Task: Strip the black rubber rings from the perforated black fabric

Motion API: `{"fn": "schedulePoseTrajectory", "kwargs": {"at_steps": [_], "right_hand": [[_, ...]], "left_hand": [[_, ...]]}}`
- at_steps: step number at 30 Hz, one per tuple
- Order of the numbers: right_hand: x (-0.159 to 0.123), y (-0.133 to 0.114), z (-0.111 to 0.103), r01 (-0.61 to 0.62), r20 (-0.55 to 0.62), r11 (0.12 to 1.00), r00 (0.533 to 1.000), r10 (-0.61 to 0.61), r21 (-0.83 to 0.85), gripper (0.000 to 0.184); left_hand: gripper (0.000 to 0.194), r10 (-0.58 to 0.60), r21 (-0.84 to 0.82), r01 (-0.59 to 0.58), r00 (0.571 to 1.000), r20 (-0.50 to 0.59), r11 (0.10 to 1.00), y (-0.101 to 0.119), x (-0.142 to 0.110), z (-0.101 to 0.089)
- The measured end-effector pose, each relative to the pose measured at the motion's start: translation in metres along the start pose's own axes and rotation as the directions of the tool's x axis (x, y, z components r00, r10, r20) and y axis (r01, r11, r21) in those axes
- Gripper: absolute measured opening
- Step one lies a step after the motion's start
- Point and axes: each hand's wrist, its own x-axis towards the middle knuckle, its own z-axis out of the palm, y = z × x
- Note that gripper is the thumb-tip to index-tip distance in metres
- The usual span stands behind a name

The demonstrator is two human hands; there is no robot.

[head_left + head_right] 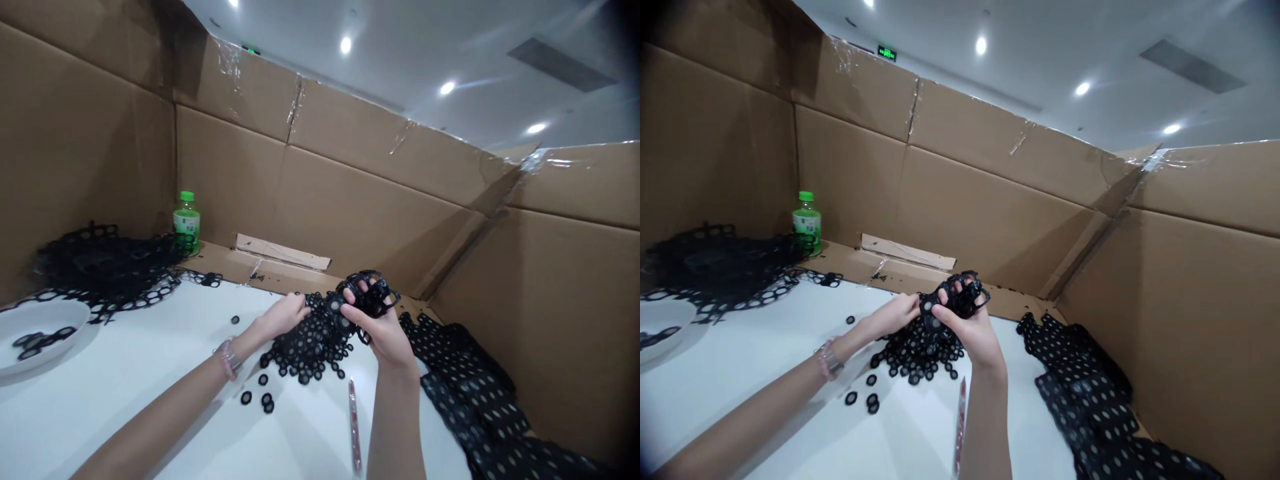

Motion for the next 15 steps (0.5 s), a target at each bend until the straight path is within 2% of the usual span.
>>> {"fn": "schedulePoseTrajectory", "kwargs": {"at_steps": [2,3,4,5,8,11,13,15], "right_hand": [[0.001,0.002,0.001,0.052,0.002,0.998,0.999,-0.052,-0.036,0.036],[0.002,0.003,0.002,0.072,0.008,0.996,0.997,-0.072,-0.053,0.034],[0.003,0.004,0.003,0.084,0.016,0.994,0.996,-0.083,-0.067,0.033],[0.003,0.005,0.004,0.086,0.028,0.993,0.996,-0.084,-0.078,0.031],[0.004,0.007,0.009,0.077,0.080,0.990,0.995,-0.068,-0.122,0.026],[0.005,0.007,0.011,0.091,0.106,0.981,0.992,-0.074,-0.170,0.022],[0.005,0.007,0.011,0.093,0.106,0.980,0.991,-0.075,-0.177,0.020],[0.005,0.007,0.009,0.077,0.088,0.988,0.994,-0.065,-0.137,0.022]], "left_hand": [[0.030,0.030,-0.021,-0.034,0.988,-0.149,0.999,0.015,-0.010,-0.029],[0.031,0.097,-0.075,-0.125,0.950,-0.296,0.989,0.024,-0.018,-0.043],[0.031,0.166,-0.113,-0.223,0.912,-0.376,0.968,0.034,-0.026,-0.056],[0.030,0.220,-0.134,-0.295,0.888,-0.403,0.946,0.043,-0.034,-0.065],[0.031,0.328,-0.141,-0.376,0.903,-0.277,0.916,0.064,-0.052,-0.078],[0.030,0.377,-0.138,-0.405,0.906,-0.192,0.904,0.072,-0.057,-0.076],[0.027,0.427,-0.162,-0.451,0.889,-0.167,0.878,0.070,-0.053,-0.073],[0.032,0.424,-0.189,-0.457,0.885,-0.193,0.869,0.064,-0.047,-0.071]]}}
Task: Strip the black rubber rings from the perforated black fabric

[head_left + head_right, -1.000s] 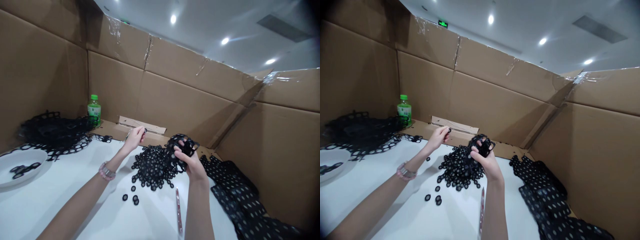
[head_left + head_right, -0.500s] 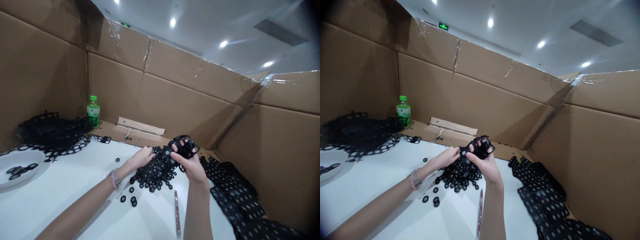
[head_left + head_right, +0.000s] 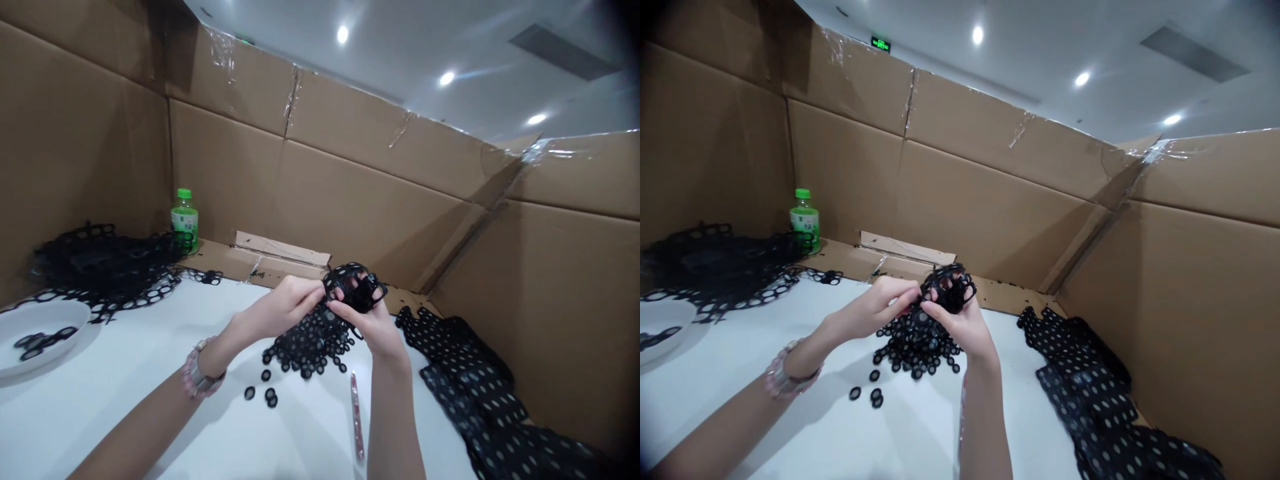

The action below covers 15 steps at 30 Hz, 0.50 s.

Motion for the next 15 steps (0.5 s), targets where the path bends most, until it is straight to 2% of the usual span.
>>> {"fn": "schedulePoseTrajectory", "kwargs": {"at_steps": [2,4,6,8,11,13,15], "right_hand": [[-0.001,-0.001,-0.002,-0.015,-0.041,0.995,0.999,0.020,0.102,0.028],[-0.003,-0.003,-0.006,-0.040,-0.079,0.976,0.995,0.058,0.212,0.033],[-0.004,-0.006,-0.010,-0.052,-0.137,0.961,0.986,0.092,0.271,0.036],[-0.004,-0.007,-0.013,-0.053,-0.211,0.957,0.970,0.117,0.285,0.037],[0.000,-0.003,-0.014,-0.069,-0.245,0.953,0.959,0.145,0.297,0.035],[0.003,0.001,-0.012,-0.089,-0.221,0.952,0.963,0.158,0.293,0.034],[0.005,0.003,-0.011,-0.098,-0.202,0.959,0.967,0.154,0.264,0.032]], "left_hand": [[0.037,-0.062,-0.025,0.060,0.995,-0.077,0.998,-0.014,0.003,-0.001],[0.039,-0.157,-0.040,0.153,0.970,-0.184,0.987,-0.032,0.006,-0.002],[0.038,-0.222,0.013,0.232,0.943,-0.250,0.973,-0.053,0.009,-0.001],[0.037,-0.251,0.144,0.281,0.948,-0.198,0.949,-0.071,0.009,0.006],[0.029,-0.283,0.279,0.274,0.959,-0.008,0.920,-0.090,0.005,0.031],[0.021,-0.303,0.290,0.281,0.952,0.034,0.915,-0.098,0.000,0.054],[0.012,-0.313,0.291,0.292,0.949,0.027,0.911,-0.103,-0.006,0.074]]}}
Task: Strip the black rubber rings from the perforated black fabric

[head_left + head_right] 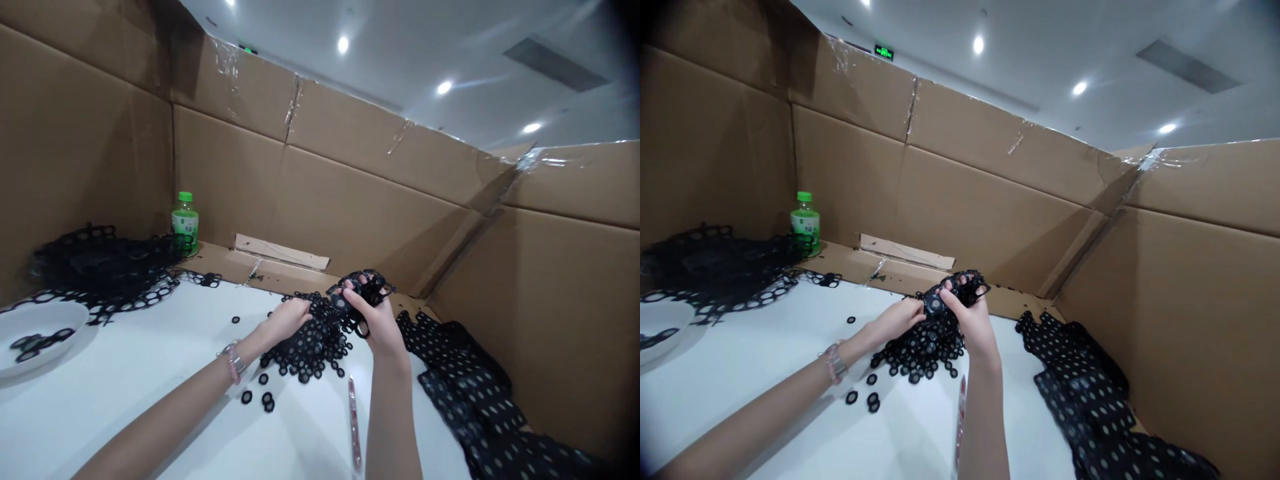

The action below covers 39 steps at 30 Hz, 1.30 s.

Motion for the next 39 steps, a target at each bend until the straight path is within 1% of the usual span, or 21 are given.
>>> {"fn": "schedulePoseTrajectory", "kwargs": {"at_steps": [2,4,6,7,9,10,11,12,13,14,15,16,18,19,21,23,26,30,32,35,39], "right_hand": [[0.000,0.000,0.000,0.013,0.033,0.999,0.999,-0.012,-0.043,0.030],[-0.001,0.000,-0.002,0.036,0.071,0.995,0.997,-0.029,-0.096,0.028],[-0.002,0.000,-0.005,0.058,0.091,0.986,0.995,-0.045,-0.156,0.027],[-0.003,0.000,-0.006,0.068,0.095,0.980,0.994,-0.051,-0.186,0.026],[-0.003,0.002,-0.006,0.088,0.093,0.968,0.993,-0.067,-0.236,0.024],[-0.003,0.003,-0.006,0.099,0.090,0.962,0.993,-0.078,-0.255,0.023],[-0.003,0.004,-0.005,0.113,0.085,0.956,0.992,-0.093,-0.270,0.023],[-0.003,0.004,-0.004,0.129,0.081,0.950,0.991,-0.111,-0.283,0.023],[-0.004,0.005,-0.003,0.145,0.081,0.945,0.989,-0.126,-0.293,0.023],[-0.005,0.005,-0.001,0.158,0.090,0.941,0.986,-0.137,-0.299,0.023],[-0.006,0.005,0.001,0.167,0.108,0.938,0.984,-0.141,-0.302,0.022],[-0.006,0.005,0.003,0.175,0.124,0.936,0.982,-0.143,-0.305,0.022],[-0.008,0.006,0.007,0.185,0.141,0.936,0.979,-0.148,-0.301,0.021],[-0.008,0.006,0.008,0.189,0.141,0.937,0.978,-0.153,-0.293,0.020],[-0.008,0.007,0.009,0.203,0.137,0.940,0.976,-0.170,-0.274,0.019],[-0.007,0.009,0.009,0.219,0.142,0.940,0.972,-0.187,-0.263,0.018],[-0.006,0.010,0.010,0.239,0.159,0.934,0.966,-0.202,-0.267,0.019],[-0.007,0.011,0.012,0.244,0.145,0.935,0.966,-0.212,-0.257,0.022],[-0.007,0.012,0.012,0.242,0.136,0.936,0.967,-0.214,-0.255,0.023],[-0.006,0.013,0.010,0.234,0.126,0.941,0.970,-0.208,-0.246,0.023],[-0.004,0.012,0.008,0.200,0.010,0.967,0.979,-0.201,-0.159,0.028]], "left_hand": [[0.004,-0.010,-0.004,0.010,1.000,-0.021,1.000,-0.001,-0.002,0.013],[0.003,-0.018,-0.017,0.018,0.998,-0.056,1.000,-0.002,0.000,0.014],[0.007,-0.025,-0.029,0.022,0.995,-0.100,0.999,0.001,0.002,0.003],[0.011,-0.025,-0.040,0.020,0.990,-0.136,0.999,0.004,0.003,-0.007],[0.021,-0.013,-0.081,-0.007,0.967,-0.253,0.997,0.016,0.000,-0.031],[0.025,-0.003,-0.137,-0.052,0.926,-0.378,0.989,0.024,-0.003,-0.045],[0.028,0.010,-0.180,-0.113,0.872,-0.490,0.977,0.032,-0.008,-0.057],[0.029,0.052,-0.196,-0.192,0.830,-0.556,0.962,0.041,-0.014,-0.069],[0.028,0.132,-0.182,-0.282,0.811,-0.570,0.942,0.050,-0.020,-0.079],[0.027,0.205,-0.157,-0.345,0.805,-0.557,0.925,0.058,-0.025,-0.086],[0.026,0.250,-0.139,-0.369,0.819,-0.517,0.919,0.065,-0.029,-0.091],[0.026,0.272,-0.129,-0.369,0.842,-0.465,0.921,0.071,-0.032,-0.095],[0.025,0.249,-0.143,-0.315,0.902,-0.352,0.938,0.078,-0.035,-0.096],[0.025,0.232,-0.158,-0.288,0.925,-0.301,0.945,0.079,-0.034,-0.096],[0.023,0.225,-0.183,-0.268,0.948,-0.225,0.946,0.080,-0.033,-0.096],[0.021,0.227,-0.210,-0.264,0.956,-0.185,0.941,0.080,-0.033,-0.097],[0.016,0.192,-0.306,-0.234,0.968,-0.161,0.923,0.080,-0.033,-0.099],[0.012,0.085,-0.468,-0.141,0.987,-0.140,0.873,0.080,-0.032,-0.095],[0.011,0.044,-0.554,-0.110,0.990,-0.132,0.825,0.079,-0.031,-0.090],[0.011,0.016,-0.669,-0.100,0.991,-0.129,0.736,0.079,-0.029,-0.085],[0.015,-0.019,-0.766,-0.150,0.978,-0.207,0.626,0.079,-0.027,-0.088]]}}
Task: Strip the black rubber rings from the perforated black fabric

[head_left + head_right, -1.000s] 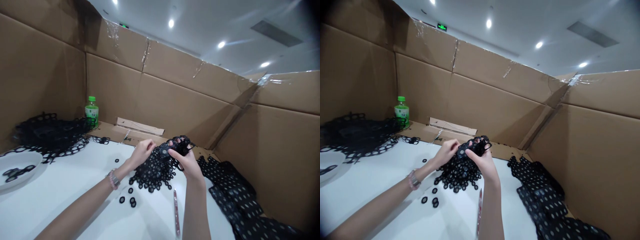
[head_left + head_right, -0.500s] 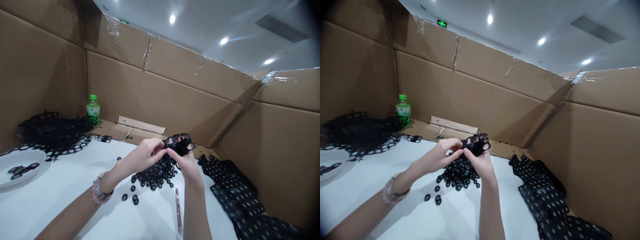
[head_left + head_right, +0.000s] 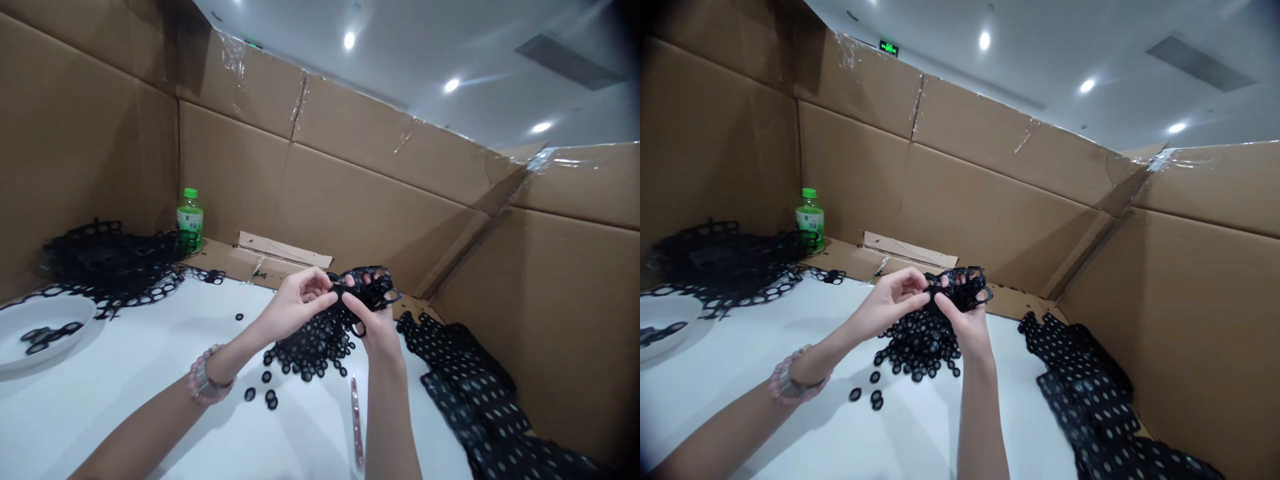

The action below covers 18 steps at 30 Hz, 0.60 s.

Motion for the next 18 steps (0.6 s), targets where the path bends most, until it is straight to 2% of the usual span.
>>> {"fn": "schedulePoseTrajectory", "kwargs": {"at_steps": [3,6,10,13,15,18], "right_hand": [[0.001,-0.005,-0.001,0.000,-0.056,1.000,0.998,-0.001,-0.012,0.028],[-0.001,-0.011,0.000,-0.006,-0.036,0.998,0.999,0.004,-0.063,0.029],[-0.005,-0.016,0.002,0.000,0.014,0.997,1.000,0.001,-0.081,0.025],[-0.006,-0.019,0.002,0.025,0.043,0.991,0.999,-0.020,-0.128,0.021],[-0.005,-0.020,0.002,0.031,0.060,0.978,0.998,-0.019,-0.207,0.020],[-0.005,-0.019,0.003,0.024,0.090,0.961,0.996,0.001,-0.277,0.025]], "left_hand": [[0.018,0.010,-0.068,-0.016,0.996,-0.090,0.998,0.006,0.001,-0.004],[0.017,0.025,-0.067,-0.032,0.994,-0.109,0.997,0.010,0.000,-0.008],[0.019,-0.012,0.027,0.012,1.000,0.006,1.000,0.007,0.000,-0.007],[0.022,-0.094,-0.031,0.097,0.992,0.086,0.995,0.004,0.001,-0.005],[0.023,-0.099,-0.131,0.102,0.995,0.031,0.986,0.005,0.002,-0.004],[0.027,-0.054,-0.198,0.031,0.992,-0.113,0.980,0.007,0.003,-0.003]]}}
